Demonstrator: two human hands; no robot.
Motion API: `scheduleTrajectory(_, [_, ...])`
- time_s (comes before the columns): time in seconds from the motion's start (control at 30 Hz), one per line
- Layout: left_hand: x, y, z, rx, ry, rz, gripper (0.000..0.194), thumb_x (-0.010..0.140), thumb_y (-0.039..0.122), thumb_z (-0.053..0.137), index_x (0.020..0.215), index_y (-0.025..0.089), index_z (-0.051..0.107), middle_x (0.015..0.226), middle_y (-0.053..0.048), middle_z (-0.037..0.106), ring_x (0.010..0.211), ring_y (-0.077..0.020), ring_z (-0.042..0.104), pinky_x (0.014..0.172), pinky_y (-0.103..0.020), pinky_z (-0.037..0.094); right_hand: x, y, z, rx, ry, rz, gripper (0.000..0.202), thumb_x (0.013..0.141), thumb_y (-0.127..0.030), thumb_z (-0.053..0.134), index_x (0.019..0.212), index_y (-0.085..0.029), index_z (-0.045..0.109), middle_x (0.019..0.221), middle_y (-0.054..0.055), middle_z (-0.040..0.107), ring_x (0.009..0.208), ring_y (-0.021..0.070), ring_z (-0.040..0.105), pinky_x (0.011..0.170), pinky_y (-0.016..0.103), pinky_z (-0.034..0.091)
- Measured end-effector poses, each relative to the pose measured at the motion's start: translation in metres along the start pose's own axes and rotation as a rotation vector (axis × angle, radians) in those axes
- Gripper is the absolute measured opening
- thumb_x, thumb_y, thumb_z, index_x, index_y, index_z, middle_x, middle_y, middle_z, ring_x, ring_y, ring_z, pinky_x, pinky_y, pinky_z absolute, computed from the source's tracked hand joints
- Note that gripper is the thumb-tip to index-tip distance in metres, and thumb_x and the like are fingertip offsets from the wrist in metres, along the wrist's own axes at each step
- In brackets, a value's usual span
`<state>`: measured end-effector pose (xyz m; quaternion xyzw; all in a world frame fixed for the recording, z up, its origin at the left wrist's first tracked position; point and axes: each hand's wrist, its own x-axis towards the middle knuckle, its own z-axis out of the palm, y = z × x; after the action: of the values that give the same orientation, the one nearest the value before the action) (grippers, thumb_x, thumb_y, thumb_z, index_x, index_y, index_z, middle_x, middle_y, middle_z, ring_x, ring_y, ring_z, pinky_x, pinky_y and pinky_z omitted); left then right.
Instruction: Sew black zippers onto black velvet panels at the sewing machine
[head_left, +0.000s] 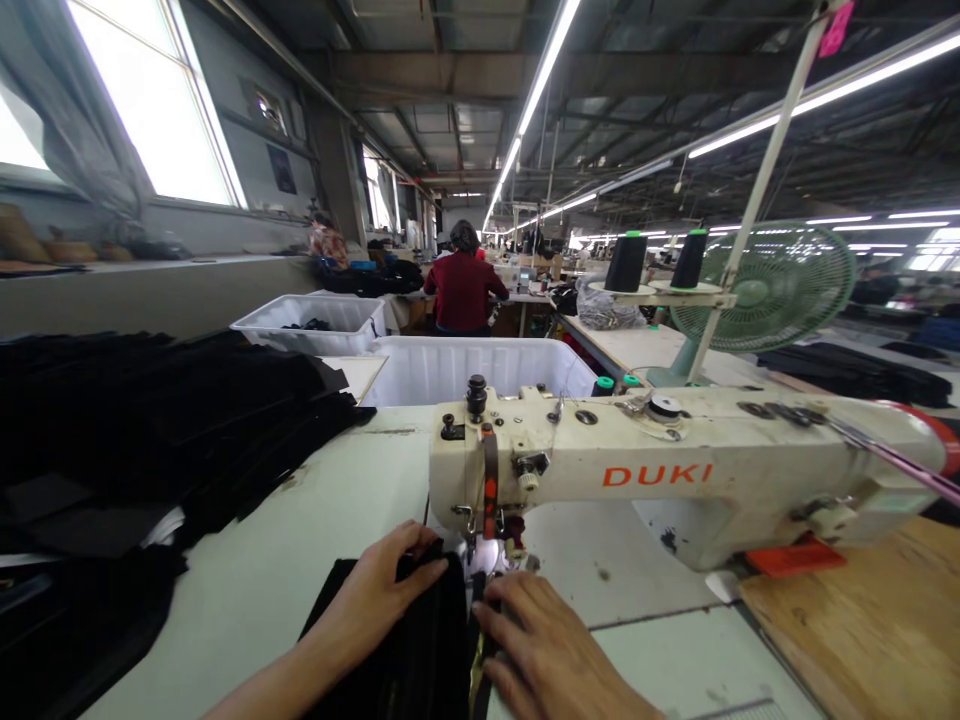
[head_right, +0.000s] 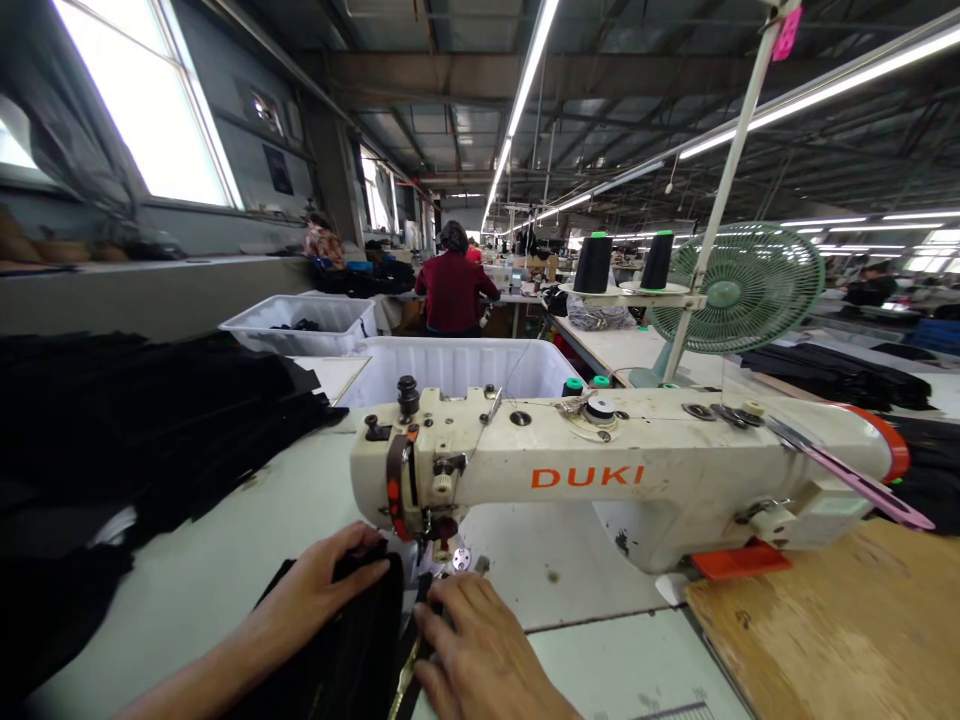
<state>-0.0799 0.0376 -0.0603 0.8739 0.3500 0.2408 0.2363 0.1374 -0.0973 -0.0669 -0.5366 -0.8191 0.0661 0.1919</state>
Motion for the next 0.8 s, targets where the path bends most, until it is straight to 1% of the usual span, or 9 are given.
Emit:
scheduleTrajectory(0.07, [-0.011,0.007,0.006,0.042,0.075,0.017,0.031,0.091,0.031,0.059,0.121,0.023,0.06,0.118,-0.007,0.065,0.115,-0.0284,0.06,0.1,-0.046,0.049,-0.001,0.0,0.001,-0.011,0.019,-0.001,0.037,0.095,-0.036,0.06,0.129,-0.021,0.059,0.13,0.008,0.06,0.12,0.0263,0.055,0.105,0.04,0.045])
scheduleTrajectory(0.1, [-0.017,0.01,0.008,0.089,0.108,0.063,0.039,0.09,0.029,0.06,0.129,0.026,0.056,0.129,-0.008,0.061,0.124,-0.0297,0.054,0.105,-0.049,0.045,-0.001,0.0,0.002,-0.021,0.028,-0.01,0.037,0.095,-0.036,0.06,0.128,-0.021,0.059,0.13,0.008,0.06,0.12,0.0261,0.055,0.106,0.04,0.044])
scheduleTrajectory(0.13, [-0.024,0.013,0.01,0.147,0.124,0.126,0.045,0.091,0.028,0.059,0.136,0.029,0.052,0.137,-0.007,0.057,0.13,-0.0292,0.05,0.107,-0.049,0.044,-0.001,0.001,0.002,-0.035,0.036,-0.03,0.037,0.095,-0.036,0.06,0.129,-0.021,0.059,0.131,0.008,0.061,0.121,0.0257,0.055,0.108,0.039,0.043])
scheduleTrajectory(0.2, [-0.038,0.019,0.013,0.274,0.117,0.281,0.051,0.094,0.03,0.056,0.144,0.032,0.044,0.143,-0.004,0.054,0.132,-0.0257,0.05,0.107,-0.04,0.046,0.0,0.002,0.002,-0.071,0.05,-0.077,0.038,0.096,-0.034,0.059,0.131,-0.019,0.058,0.134,0.008,0.06,0.124,0.0239,0.055,0.112,0.037,0.039])
scheduleTrajectory(0.27, [-0.048,0.024,0.016,0.375,0.106,0.407,0.057,0.096,0.034,0.055,0.15,0.029,0.037,0.144,-0.004,0.054,0.13,-0.0234,0.052,0.106,-0.035,0.045,0.001,0.002,-0.001,-0.103,0.054,-0.124,0.039,0.098,-0.032,0.057,0.134,-0.017,0.056,0.136,0.008,0.06,0.127,0.0215,0.053,0.115,0.034,0.035])
scheduleTrajectory(0.4, [-0.053,0.027,0.024,0.488,0.171,0.483,0.062,0.1,0.037,0.049,0.155,0.024,0.025,0.144,-0.006,0.055,0.133,-0.0219,0.049,0.111,-0.036,0.037,0.003,0.001,-0.009,-0.132,0.002,-0.198,0.037,0.099,-0.029,0.054,0.132,-0.013,0.059,0.136,0.008,0.06,0.129,0.0191,0.052,0.117,0.031,0.03])
scheduleTrajectory(0.5, [-0.049,0.027,0.025,0.515,0.185,0.497,0.059,0.101,0.037,0.048,0.154,0.023,0.027,0.142,-0.005,0.056,0.134,-0.0205,0.048,0.114,-0.036,0.034,0.003,0.002,-0.01,-0.146,-0.006,-0.203,0.037,0.098,-0.028,0.054,0.131,-0.012,0.06,0.136,0.008,0.06,0.129,0.0192,0.052,0.117,0.031,0.028])
scheduleTrajectory(0.67, [-0.045,0.029,0.02,0.59,0.178,0.554,0.052,0.097,0.038,0.054,0.145,0.018,0.045,0.142,-0.004,0.057,0.137,-0.0185,0.044,0.118,-0.035,0.021,-0.001,0.005,-0.005,-0.14,0.026,-0.203,0.042,0.097,-0.029,0.057,0.136,-0.013,0.057,0.139,0.008,0.057,0.132,0.0195,0.05,0.116,0.031,0.03])
scheduleTrajectory(0.8, [-0.044,0.03,0.021,0.593,0.184,0.533,0.051,0.099,0.033,0.05,0.147,0.018,0.042,0.141,-0.003,0.058,0.135,-0.0172,0.045,0.118,-0.035,0.022,-0.002,0.007,-0.004,-0.135,0.024,-0.207,0.042,0.098,-0.031,0.055,0.137,-0.013,0.056,0.14,0.009,0.056,0.132,0.0198,0.05,0.116,0.03,0.031])
